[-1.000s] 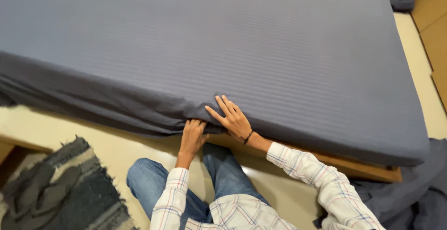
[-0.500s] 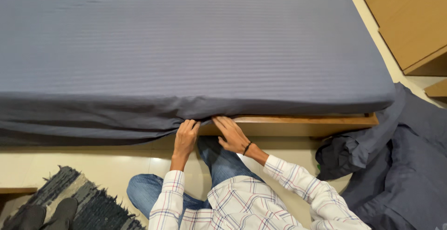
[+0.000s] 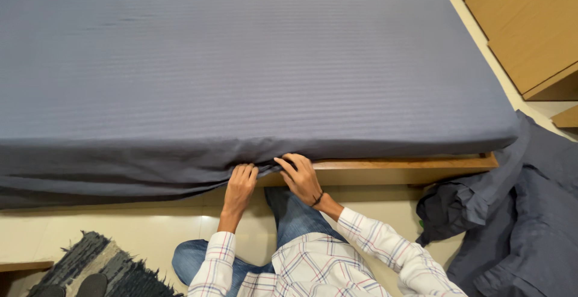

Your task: The person smooths the surface of a bedsheet and tucks the edges of the sheet under the mattress by hand.

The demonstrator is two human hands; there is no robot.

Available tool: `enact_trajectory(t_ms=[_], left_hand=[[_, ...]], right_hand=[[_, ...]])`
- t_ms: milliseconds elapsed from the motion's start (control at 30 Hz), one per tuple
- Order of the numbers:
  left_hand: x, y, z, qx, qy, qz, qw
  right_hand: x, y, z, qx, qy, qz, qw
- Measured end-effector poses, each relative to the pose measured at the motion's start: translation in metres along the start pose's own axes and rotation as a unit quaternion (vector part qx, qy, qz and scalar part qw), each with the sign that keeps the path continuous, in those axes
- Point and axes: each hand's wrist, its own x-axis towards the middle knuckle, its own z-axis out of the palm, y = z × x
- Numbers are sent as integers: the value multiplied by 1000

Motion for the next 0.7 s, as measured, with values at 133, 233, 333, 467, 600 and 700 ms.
enact_trajectory(t_ms=[133,233,333,467,600,700], left_hand=[[4,8,-4,-48,-46,-44,997],[11,1,-13,-90,5,-29,996],[7,-19,-13,-83,-45,10,995],[-4,-61,-9,-61,-11,6,998],[-16,-71,-14,-47,-29,-42,998],[-18,-63,-24,-47,-19,-67,996]], right_hand=[[10,5,-3,-48,13,-93,994],[6,25,18,-15,-58,-80,995],[-10,28,41,28,-45,10,999],[-14,19,45,46,-27,33,998],[-2,10,24,67,-123,32,990],[-4,6,1,103,-154,40,982]])
